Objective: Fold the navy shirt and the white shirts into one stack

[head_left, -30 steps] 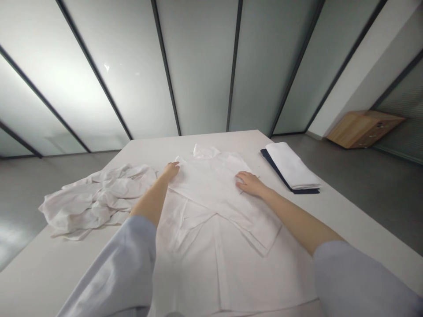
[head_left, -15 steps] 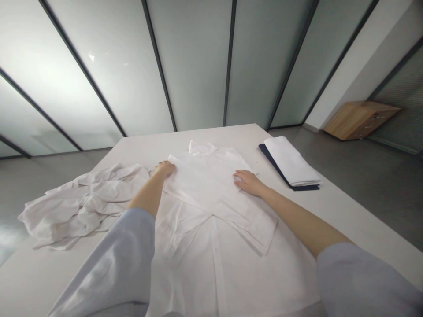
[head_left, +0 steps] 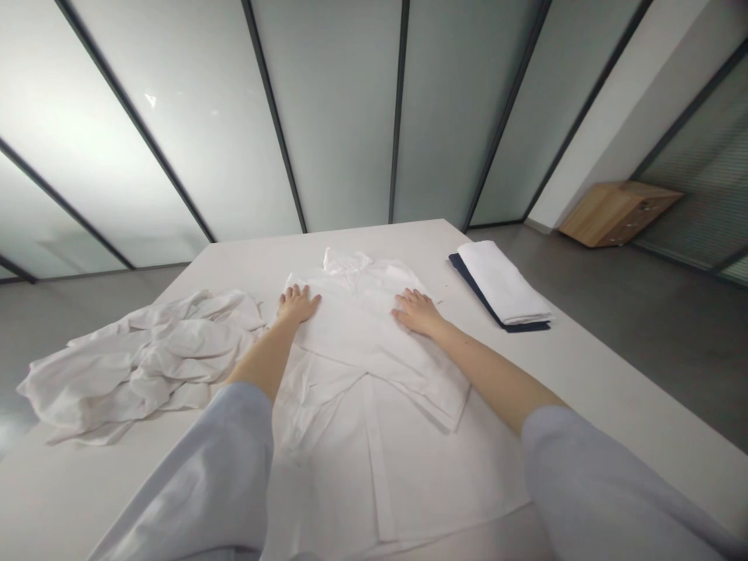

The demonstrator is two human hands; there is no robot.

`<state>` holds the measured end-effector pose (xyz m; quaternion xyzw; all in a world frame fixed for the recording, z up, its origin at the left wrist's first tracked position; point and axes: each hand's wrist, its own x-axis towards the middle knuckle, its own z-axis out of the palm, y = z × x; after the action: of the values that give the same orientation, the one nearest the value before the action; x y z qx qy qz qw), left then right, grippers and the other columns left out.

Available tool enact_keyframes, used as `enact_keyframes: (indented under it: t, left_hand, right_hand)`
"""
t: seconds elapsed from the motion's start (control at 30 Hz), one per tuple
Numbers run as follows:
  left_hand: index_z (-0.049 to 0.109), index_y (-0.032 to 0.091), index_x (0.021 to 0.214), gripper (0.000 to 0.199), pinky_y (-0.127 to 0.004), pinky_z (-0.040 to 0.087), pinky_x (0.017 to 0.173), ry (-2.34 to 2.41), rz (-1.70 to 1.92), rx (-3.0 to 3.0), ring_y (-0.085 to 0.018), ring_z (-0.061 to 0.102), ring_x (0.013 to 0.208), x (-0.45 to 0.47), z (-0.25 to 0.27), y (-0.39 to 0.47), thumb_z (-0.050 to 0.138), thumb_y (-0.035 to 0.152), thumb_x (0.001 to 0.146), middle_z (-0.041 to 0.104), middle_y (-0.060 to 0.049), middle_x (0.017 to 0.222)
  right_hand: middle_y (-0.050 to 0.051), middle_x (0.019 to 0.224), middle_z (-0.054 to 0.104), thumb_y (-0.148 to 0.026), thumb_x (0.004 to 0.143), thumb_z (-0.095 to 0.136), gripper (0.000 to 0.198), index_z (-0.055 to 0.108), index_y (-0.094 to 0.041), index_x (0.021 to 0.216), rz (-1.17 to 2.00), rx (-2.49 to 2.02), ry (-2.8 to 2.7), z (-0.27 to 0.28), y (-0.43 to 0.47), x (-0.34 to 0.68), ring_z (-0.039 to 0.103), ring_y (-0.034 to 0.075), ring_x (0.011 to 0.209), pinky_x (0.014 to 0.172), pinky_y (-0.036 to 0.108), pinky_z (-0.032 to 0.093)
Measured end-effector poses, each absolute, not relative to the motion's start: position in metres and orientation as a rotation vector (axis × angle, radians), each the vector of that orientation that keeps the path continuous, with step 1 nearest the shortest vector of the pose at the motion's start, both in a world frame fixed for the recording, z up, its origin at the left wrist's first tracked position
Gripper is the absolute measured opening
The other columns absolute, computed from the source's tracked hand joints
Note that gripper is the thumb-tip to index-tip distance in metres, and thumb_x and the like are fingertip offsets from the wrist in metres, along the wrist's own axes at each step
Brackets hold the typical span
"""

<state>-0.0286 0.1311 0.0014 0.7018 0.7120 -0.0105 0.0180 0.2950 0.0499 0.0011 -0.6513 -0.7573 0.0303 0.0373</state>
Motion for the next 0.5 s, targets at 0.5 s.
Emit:
enact_keyframes:
  t: [0.5]
  left_hand:
    - [0.041,0.016,0.145,0.058,-0.042,0.032,0.11,2.02,0.055,2.481,-0.03,0.037,0.138,-0.026,0.0,0.079,0.031,0.046,0.096,0.039,-0.016,0.151]
  right_hand:
    - [0.02,0.138,0.053,-0.046,0.091,0.042,0.052,0.058,-0.016,0.13,0.065,-2.2,-2.361,0.016,0.013,0.301,0.051,0.035,0.125,0.101,0.047,0.038]
